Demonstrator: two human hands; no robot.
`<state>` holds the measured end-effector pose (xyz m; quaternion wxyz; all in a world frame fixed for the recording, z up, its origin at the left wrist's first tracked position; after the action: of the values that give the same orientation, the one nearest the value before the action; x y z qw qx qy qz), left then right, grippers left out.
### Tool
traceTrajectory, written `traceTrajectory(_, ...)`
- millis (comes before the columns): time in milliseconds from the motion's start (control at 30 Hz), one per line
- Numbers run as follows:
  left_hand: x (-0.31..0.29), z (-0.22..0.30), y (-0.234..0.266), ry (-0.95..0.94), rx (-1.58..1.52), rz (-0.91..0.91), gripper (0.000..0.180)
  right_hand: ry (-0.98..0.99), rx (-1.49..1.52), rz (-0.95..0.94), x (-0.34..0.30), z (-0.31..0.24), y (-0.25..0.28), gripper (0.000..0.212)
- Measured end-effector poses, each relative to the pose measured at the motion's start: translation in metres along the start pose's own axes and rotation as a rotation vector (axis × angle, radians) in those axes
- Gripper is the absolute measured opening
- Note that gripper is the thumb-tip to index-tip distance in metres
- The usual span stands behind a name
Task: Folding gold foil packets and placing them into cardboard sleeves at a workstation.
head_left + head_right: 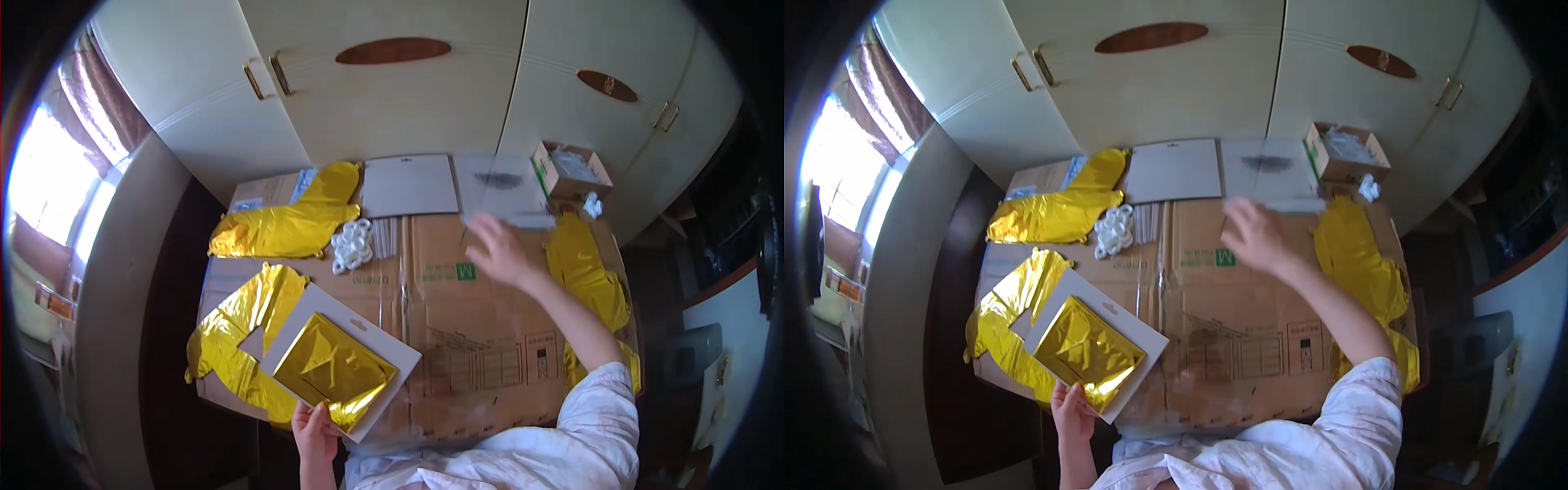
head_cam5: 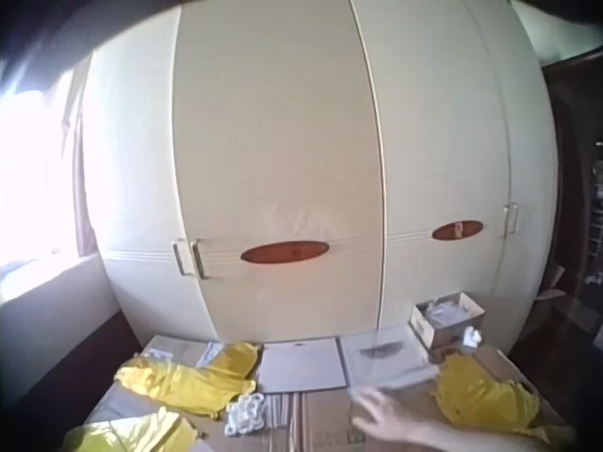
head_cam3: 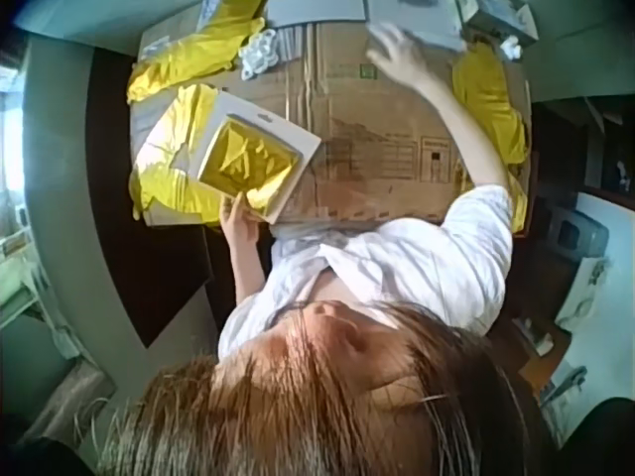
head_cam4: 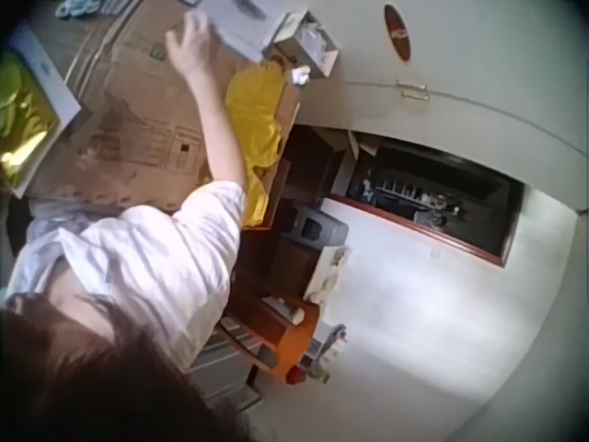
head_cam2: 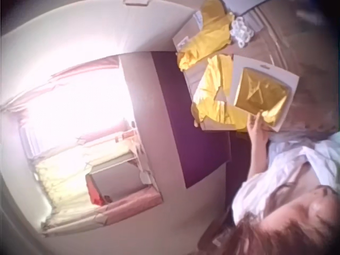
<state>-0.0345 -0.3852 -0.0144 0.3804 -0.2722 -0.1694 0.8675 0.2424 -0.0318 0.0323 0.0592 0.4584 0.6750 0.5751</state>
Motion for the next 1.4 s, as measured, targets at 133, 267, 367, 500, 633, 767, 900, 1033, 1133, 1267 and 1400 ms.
traceTrajectory(133, -0.019, -0.011, 0.027, 0.033, -0.033, -0.061, 0.022, 0.159, 0.051, -0.276, -0.106, -0.116, -0.001, 0.048)
traceTrajectory(267, -0.055, -0.028, 0.047, 0.065, -0.024, -0.026, 0.02, 0.113, -0.014, -0.238, -0.161, -0.175, 0.007, 0.052)
traceTrajectory(367, -0.079, -0.038, 0.052, 0.072, 0.033, 0.029, 0.02, 0.118, -0.093, -0.155, -0.182, -0.185, -0.001, 0.045)
traceTrajectory(500, -0.097, -0.051, 0.062, 0.077, 0.02, 0.003, 0.019, 0.109, -0.135, -0.045, -0.191, -0.191, -0.001, 0.032)
traceTrajectory(633, -0.105, -0.059, 0.067, 0.066, 0.022, -0.042, 0.019, 0.104, -0.093, -0.053, -0.193, -0.194, -0.002, 0.024)
traceTrajectory(767, -0.105, -0.06, 0.063, 0.07, 0.014, -0.055, 0.02, -0.07, 0.188, -0.122, -0.185, -0.183, -0.005, 0.019)
traceTrajectory(900, -0.098, -0.06, 0.056, 0.038, -0.028, -0.038, 0.021, -0.108, 0.229, -0.094, -0.184, -0.176, -0.018, 0.013)
traceTrajectory(1033, -0.091, -0.06, 0.045, 0.01, -0.102, -0.053, 0.019, -0.205, 0.333, -0.184, -0.176, -0.174, -0.024, 0.008)
traceTrajectory(1133, -0.087, -0.065, 0.042, -0.031, -0.014, -0.06, 0.018, -0.219, 0.307, -0.181, -0.171, -0.169, -0.026, 0.009)
traceTrajectory(1267, -0.084, -0.075, 0.05, -0.036, 0.085, -0.106, 0.017, -0.254, 0.317, -0.135, -0.164, -0.169, -0.029, 0.011)
traceTrajectory(1400, -0.093, -0.083, 0.044, 0.079, 0.086, -0.211, 0.017, -0.217, 0.295, -0.065, -0.157, -0.176, -0.031, 0.012)
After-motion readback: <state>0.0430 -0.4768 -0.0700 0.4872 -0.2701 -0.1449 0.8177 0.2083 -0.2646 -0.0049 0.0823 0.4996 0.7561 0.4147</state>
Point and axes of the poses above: each hand's wrist, its own x-axis towards the middle knuckle, its own y-axis out of the back of the hand, z = x × y, the point moved 6 cm from there along x, towards the middle knuckle
